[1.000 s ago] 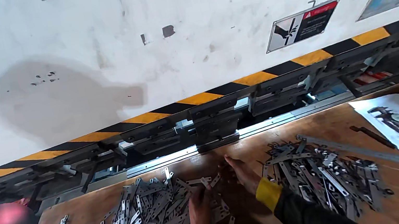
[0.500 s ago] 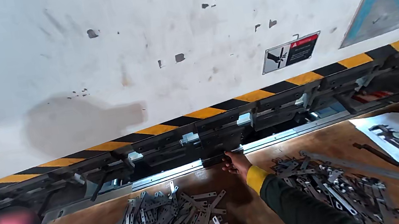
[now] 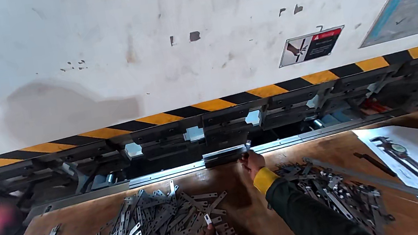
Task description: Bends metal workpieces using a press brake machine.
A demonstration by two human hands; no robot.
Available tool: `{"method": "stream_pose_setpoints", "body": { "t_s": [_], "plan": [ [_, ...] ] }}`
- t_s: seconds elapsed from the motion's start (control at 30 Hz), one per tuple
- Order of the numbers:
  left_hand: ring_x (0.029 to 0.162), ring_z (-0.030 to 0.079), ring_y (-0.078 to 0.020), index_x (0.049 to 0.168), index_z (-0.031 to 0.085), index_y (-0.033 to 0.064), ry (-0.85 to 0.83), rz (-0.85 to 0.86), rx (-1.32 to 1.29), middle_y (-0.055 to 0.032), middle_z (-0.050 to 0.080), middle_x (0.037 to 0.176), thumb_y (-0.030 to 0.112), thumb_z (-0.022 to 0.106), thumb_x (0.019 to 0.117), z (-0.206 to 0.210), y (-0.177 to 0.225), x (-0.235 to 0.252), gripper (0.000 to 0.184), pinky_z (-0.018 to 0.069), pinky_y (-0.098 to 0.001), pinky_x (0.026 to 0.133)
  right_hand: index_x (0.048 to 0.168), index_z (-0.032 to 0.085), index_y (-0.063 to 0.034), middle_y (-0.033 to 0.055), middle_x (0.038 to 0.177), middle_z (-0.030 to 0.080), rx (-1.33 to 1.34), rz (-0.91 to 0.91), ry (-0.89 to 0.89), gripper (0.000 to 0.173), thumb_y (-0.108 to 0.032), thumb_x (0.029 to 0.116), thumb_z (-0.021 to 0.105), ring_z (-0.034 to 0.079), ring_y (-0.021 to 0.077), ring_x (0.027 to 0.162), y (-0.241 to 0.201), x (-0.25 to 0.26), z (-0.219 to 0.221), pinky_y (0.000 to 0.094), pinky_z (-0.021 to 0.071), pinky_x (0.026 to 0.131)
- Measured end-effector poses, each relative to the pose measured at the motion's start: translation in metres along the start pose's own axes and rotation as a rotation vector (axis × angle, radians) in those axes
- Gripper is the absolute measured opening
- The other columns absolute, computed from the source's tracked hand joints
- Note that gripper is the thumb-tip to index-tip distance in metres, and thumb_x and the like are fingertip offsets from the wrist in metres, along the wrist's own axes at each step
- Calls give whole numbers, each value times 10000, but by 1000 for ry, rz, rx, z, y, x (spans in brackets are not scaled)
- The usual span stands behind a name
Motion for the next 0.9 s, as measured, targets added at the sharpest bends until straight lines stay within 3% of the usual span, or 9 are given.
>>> {"method": "stream_pose_setpoints", "body": {
  "t_s": [0.17, 0.23, 0.33, 0.43, 0.53, 0.63, 0.77, 0.83, 0.9],
  "plan": [
    [630, 635, -105, 889, 627, -3, -50, 78, 111, -48, 653, 711, 128, 485, 1061, 5, 4, 3, 259, 568, -260, 627, 1228, 577, -30, 89, 884, 618, 176, -102, 128, 417, -355, 1129, 337, 599, 167, 672, 16, -14, -68, 342, 516, 600],
    [630, 622, -92, 897, 651, 6, -92, 114, 217, -30, 652, 714, 139, 526, 1043, 7, 4, 5, 234, 559, -257, 640, 1222, 554, -63, 72, 859, 603, 255, -41, 70, 460, -436, 1126, 302, 603, 179, 679, 30, -40, -90, 371, 540, 636],
    [643, 644, -111, 943, 680, -16, -176, 148, 397, -45, 682, 746, 147, 546, 1037, 13, -1, 10, 231, 570, -276, 637, 1304, 547, -41, 105, 922, 678, 70, 45, -232, 587, -476, 1128, 195, 671, 208, 751, 51, -86, -106, 397, 583, 703],
    [720, 686, -119, 997, 701, -17, -262, 155, 600, -51, 722, 826, 153, 573, 1027, 27, -2, 13, 215, 598, -298, 702, 1282, 633, 9, 103, 1122, 736, -222, -121, -566, 429, -262, 1128, 337, 718, 186, 965, 58, -121, -100, 370, 601, 859],
    [797, 708, -98, 1056, 718, -6, -325, 212, 825, -49, 740, 888, 182, 603, 1015, 44, -4, 12, 225, 609, -298, 785, 1200, 706, -33, 56, 1182, 720, -468, -422, -763, 338, -283, 1075, 515, 663, 117, 1110, 53, -136, -83, 337, 529, 1017],
    [907, 735, -150, 1109, 728, 1, -340, 283, 995, -88, 757, 980, 232, 614, 1011, 51, -7, 12, 275, 607, -377, 887, 1130, 740, -69, 48, 1079, 729, -639, -507, -684, 358, -350, 1067, 528, 672, 107, 1009, 37, -136, -72, 335, 533, 943],
    [1067, 704, -280, 1127, 754, 56, -438, 285, 1347, -123, 747, 1069, 342, 552, 1035, 43, -13, 6, 363, 529, -514, 1011, 1026, 742, -39, 44, 1005, 736, -395, -511, -459, 257, -221, 1050, 562, 684, 108, 944, 6, -122, -68, 322, 560, 894],
    [1214, 646, -290, 1194, 742, 110, -582, 134, 1607, -112, 734, 1178, 409, 478, 1061, 34, -19, 2, 421, 421, -524, 1135, 968, 743, -65, 28, 935, 742, -317, -548, -386, 259, -224, 1054, 557, 682, 123, 859, -4, -108, -69, 344, 564, 812],
    [1182, 664, -315, 1235, 714, 100, -642, -72, 1645, -141, 728, 1186, 429, 405, 1090, 23, -24, 3, 474, 449, -558, 1092, 943, 739, -75, 20, 907, 736, -340, -565, -384, 272, -237, 1059, 554, 665, 119, 823, -12, -100, -70, 332, 546, 779]
  ]
}}
Point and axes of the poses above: each hand's wrist, its own x-axis towards the middle knuckle, its own z-axis out of the palm, y = z × x, the point moved 2 cm from there along x, towards the middle knuckle
